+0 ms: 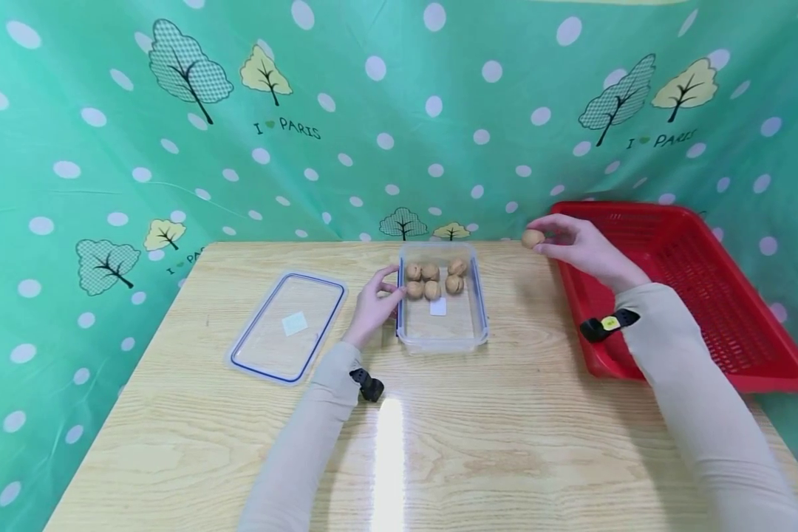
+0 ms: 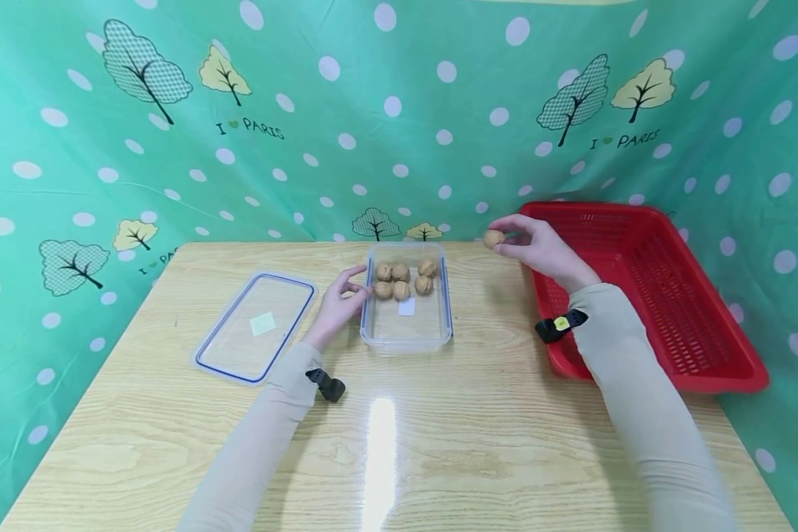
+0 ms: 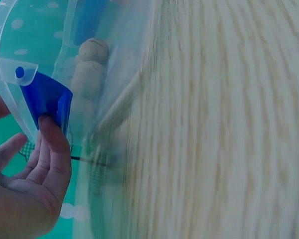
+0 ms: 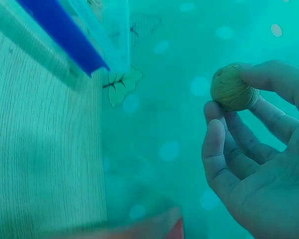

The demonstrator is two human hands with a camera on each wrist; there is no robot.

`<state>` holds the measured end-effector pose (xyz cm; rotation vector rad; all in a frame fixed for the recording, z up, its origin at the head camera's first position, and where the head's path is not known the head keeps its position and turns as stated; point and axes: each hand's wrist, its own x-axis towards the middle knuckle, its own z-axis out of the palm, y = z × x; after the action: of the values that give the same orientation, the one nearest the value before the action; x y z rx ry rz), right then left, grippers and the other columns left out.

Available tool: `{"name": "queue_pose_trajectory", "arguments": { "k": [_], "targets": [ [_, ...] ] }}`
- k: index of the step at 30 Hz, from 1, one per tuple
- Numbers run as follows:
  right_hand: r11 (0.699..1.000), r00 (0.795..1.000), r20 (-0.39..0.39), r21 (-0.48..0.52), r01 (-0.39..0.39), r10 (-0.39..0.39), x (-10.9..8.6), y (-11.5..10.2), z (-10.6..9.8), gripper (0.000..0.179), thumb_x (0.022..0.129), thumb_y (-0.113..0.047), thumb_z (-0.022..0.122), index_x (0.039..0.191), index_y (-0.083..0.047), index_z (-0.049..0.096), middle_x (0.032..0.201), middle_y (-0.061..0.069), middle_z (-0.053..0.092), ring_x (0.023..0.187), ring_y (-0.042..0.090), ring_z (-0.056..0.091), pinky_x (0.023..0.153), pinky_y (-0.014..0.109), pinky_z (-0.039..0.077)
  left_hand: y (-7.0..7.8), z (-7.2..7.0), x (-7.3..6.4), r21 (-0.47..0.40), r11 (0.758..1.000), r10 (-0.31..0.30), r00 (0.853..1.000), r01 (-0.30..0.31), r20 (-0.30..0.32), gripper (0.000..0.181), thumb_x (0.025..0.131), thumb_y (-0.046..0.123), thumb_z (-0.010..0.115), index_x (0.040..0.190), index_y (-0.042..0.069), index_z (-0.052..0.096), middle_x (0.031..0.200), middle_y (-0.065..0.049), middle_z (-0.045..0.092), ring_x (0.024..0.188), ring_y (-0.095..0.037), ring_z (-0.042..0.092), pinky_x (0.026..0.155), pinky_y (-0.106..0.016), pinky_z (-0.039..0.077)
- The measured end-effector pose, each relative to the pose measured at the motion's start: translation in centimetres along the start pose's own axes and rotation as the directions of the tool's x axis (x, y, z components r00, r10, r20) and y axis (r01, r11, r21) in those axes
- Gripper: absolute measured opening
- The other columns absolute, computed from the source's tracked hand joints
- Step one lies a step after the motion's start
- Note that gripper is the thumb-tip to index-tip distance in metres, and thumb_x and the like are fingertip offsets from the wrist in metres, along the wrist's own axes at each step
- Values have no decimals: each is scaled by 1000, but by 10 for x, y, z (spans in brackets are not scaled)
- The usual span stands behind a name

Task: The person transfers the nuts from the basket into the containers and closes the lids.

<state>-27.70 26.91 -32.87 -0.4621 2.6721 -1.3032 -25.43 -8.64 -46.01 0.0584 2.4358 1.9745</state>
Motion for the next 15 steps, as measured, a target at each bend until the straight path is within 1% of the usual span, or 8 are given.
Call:
{"name": "queue_pose_trajectory", "arguments": {
  "k": [5,15],
  "targets": [
    [1000,999,32,24,17,-17,3,-4,13,48,91,-16,67,135,-9,51,130,8,50,111,26,49,80,17,48,-2,-2,-2,-17,1000,-3,999,3,33,49,92,14,63,140,18,50,100,-14,60,61,-18,61,61,-37,57],
    [997,992,107,43,61,-66,13,-10,45,42,91,-11,65,132,-5,54,127,12,54,111,30,51,85,30,48,-3,-5,-2,-42,999,4,997,-1,76,53,93,13,62,143,19,46,103,-15,59,63,-19,61,62,-37,57]
  ]
}}
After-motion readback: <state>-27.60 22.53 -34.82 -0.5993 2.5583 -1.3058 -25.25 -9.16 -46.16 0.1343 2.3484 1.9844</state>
